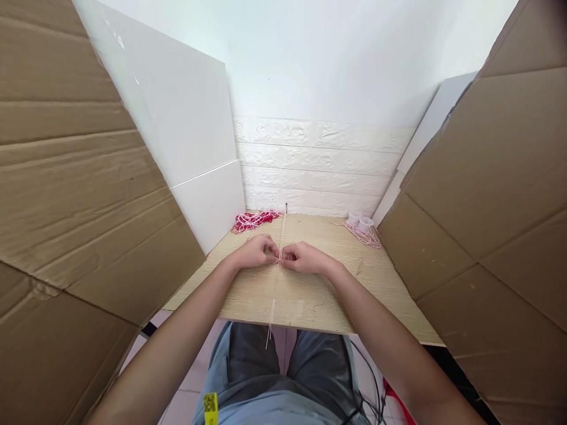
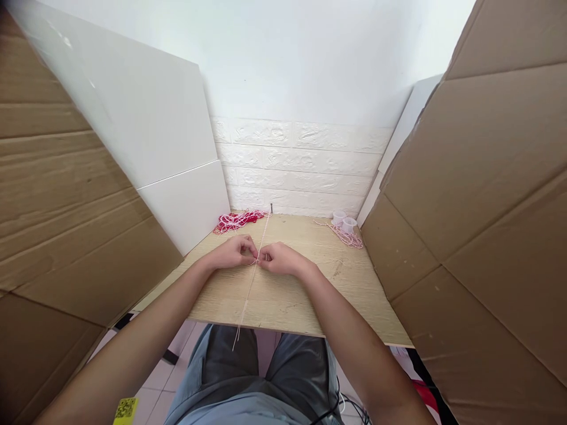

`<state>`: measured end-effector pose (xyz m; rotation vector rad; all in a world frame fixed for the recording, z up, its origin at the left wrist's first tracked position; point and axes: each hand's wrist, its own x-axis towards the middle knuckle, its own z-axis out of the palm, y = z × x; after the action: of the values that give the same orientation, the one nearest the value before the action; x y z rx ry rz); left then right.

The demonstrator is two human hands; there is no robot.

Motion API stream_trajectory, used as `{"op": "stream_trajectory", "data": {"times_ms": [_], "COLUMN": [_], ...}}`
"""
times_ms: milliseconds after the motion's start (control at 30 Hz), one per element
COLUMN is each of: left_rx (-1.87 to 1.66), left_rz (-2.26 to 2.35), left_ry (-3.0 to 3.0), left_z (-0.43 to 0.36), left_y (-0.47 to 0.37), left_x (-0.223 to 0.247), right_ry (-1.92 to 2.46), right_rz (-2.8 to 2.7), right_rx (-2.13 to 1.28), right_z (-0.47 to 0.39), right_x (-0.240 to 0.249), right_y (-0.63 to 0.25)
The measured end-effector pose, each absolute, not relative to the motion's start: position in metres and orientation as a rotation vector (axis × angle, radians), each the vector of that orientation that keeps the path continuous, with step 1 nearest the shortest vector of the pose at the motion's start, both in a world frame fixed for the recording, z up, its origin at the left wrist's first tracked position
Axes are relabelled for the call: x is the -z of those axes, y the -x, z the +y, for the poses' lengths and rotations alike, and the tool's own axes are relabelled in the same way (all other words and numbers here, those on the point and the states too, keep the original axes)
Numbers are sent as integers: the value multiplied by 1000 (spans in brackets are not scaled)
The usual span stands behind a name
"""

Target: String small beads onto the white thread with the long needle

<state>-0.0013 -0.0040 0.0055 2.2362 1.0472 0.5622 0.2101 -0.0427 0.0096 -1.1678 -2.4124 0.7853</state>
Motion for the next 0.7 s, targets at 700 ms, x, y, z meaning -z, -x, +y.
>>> {"op": "stream_trajectory", "data": {"times_ms": [700], "left_rx": [-1071], "left_rz": [1056], "left_ry": [-1242], "left_z": [13], "left_y": [2], "left_x": [-9], "right_ry": [1131], "right_rz": [-2414], "right_rx": [-780], "right_z": [-43], "right_x": [-9], "right_y": [-209]}}
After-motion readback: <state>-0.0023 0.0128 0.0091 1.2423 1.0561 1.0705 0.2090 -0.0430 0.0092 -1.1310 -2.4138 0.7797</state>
